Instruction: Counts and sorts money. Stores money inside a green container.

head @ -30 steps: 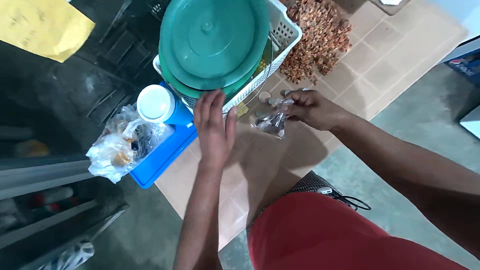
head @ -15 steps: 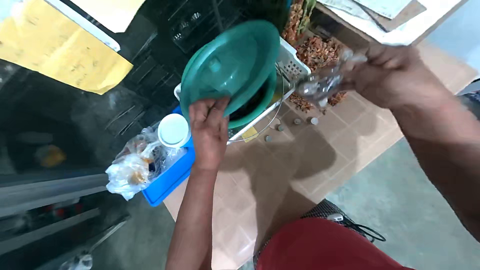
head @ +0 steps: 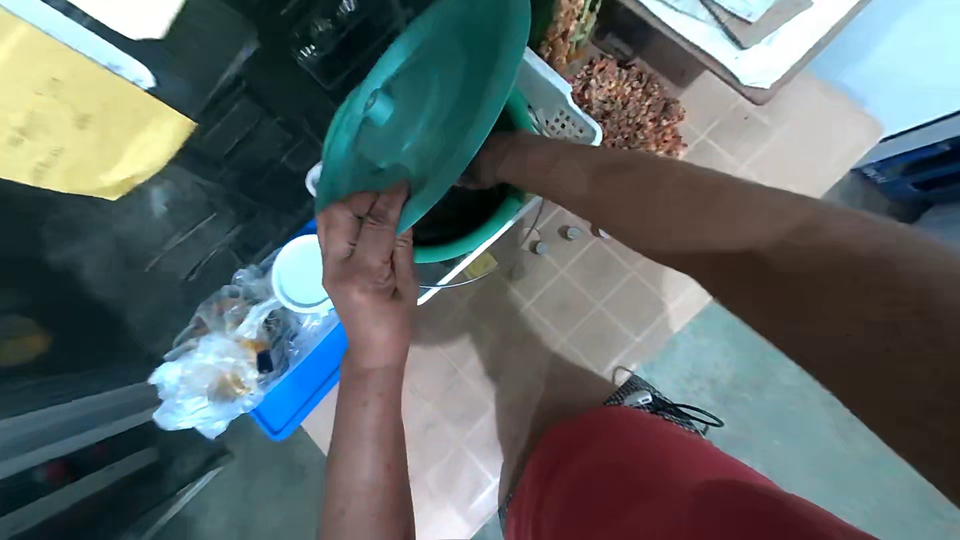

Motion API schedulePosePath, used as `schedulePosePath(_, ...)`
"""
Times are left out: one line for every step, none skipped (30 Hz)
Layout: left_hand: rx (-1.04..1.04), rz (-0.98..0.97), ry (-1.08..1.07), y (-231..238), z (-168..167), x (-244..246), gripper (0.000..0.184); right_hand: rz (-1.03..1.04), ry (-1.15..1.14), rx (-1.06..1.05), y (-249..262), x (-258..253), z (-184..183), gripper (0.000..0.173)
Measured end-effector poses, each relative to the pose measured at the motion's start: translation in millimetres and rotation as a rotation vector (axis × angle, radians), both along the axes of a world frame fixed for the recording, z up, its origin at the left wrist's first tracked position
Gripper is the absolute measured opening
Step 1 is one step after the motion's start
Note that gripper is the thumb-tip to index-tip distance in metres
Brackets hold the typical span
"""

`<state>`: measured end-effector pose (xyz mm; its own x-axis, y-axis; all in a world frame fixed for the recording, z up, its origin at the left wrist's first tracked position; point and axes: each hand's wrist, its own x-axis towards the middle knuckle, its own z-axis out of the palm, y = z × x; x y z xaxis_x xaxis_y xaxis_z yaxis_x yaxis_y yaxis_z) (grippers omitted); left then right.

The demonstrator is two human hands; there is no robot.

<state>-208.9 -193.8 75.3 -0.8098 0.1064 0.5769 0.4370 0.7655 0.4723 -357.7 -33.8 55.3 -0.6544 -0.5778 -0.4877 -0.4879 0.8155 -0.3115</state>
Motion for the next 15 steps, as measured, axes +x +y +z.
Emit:
schedulePosePath(-0.020, -0.004, 0.004, 1, -4, 0, 0.026, 0.034, 0.132, -0.115, 14, 9, 4, 0.029)
schedulePosePath(-0.041, -0.009, 0.007, 3, -9, 1, 0.026, 0.060, 0.269, -0.243, 34, 19, 7, 0.022)
schedulePosePath(-0.065, -0.017, -0.001, 4, -16, 2, 0.026, 0.086, 0.395, -0.397, 60, 28, 9, 0.018)
schedulePosePath(-0.098, -0.031, -0.019, 5, -24, 3, 0.026, 0.082, 0.457, -0.522, 90, 39, 12, 0.018)
schedulePosePath(-0.132, -0.049, -0.050, 4, -33, 4, 0.028, 0.037, 0.488, -0.595, 122, 50, 12, 0.022)
schedulePosePath(-0.176, -0.059, -0.095, 4, -43, 5, 0.030, -0.062, 0.489, -0.619, 154, 62, 5, 0.026)
schedulePosePath(-0.220, -0.061, -0.131, 3, -53, 5, 0.036, -0.194, 0.471, -0.606, 182, 76, -7, 0.027)
schedulePosePath(-0.265, -0.055, -0.158, 3, -60, 4, 0.041, -0.326, 0.425, -0.561, 203, 88, -24, 0.027)
schedulePosePath(-0.300, -0.045, -0.181, 3, -64, 2, 0.044, -0.420, 0.362, -0.510, 217, 99, -43, 0.026)
schedulePosePath(-0.330, -0.032, -0.203, 3, -63, 0, 0.047, -0.466, 0.308, -0.470, 225, 106, -64, 0.024)
schedulePosePath(-0.350, -0.021, -0.228, 5, -61, -3, 0.049, -0.475, 0.277, -0.439, 229, 112, -87, 0.021)
schedulePosePath(-0.362, -0.006, -0.244, 7, -59, -4, 0.050, -0.467, 0.248, -0.407, 229, 116, -107, 0.021)
schedulePosePath(-0.371, 0.011, -0.255, 8, -58, -3, 0.051, -0.454, 0.214, -0.366, 225, 118, -122, 0.024)
schedulePosePath(-0.377, 0.026, -0.253, 10, -57, 1, 0.053, -0.447, 0.178, -0.312, 218, 119, -133, 0.028)
schedulePosePath(-0.371, 0.037, -0.247, 11, -57, 7, 0.053, -0.441, 0.150, -0.251, 211, 120, -140, 0.034)
